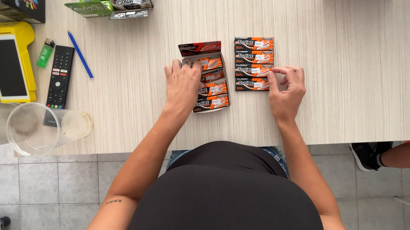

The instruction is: Organizing small retail packets on a counter by removing them from boxes and arranging them in rows.

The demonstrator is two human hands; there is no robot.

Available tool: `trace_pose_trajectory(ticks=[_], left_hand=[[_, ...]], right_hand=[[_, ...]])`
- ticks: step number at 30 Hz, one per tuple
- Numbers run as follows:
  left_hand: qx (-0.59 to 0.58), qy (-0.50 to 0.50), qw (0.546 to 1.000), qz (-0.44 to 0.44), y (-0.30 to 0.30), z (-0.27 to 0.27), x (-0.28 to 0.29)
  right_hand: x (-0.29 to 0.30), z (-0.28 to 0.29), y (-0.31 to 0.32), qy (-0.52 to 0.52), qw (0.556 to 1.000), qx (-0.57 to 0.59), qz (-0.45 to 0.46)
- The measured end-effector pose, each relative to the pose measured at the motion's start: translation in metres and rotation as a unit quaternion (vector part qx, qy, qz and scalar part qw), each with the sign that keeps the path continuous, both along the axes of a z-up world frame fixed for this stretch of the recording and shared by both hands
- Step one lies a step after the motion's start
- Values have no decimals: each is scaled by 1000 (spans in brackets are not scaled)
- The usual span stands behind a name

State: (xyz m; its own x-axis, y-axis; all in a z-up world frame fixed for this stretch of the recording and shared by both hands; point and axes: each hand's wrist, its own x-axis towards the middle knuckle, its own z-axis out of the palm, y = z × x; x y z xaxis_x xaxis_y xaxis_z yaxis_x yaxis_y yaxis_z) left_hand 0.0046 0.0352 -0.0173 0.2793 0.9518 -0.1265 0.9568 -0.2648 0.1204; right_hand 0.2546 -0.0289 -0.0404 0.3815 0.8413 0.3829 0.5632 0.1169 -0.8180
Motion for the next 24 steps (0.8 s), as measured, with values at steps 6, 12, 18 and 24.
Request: trace_pose_trajectory(ticks=[6,12,18,24], left_hand=[[248,-139,957,-50,-36,12,-11],[213,-238,940,-122,-50,28,-5],[134,-218,965,-59,-50,18,-7],[84,-122,986,-72,-50,-12,-18]], right_hand=[[-23,44,-11,42,989,22,141],[-39,49,-12,83,959,23,269],[19,7,-9,165,982,-57,73],[19,-6,-4,54,996,-39,54]])
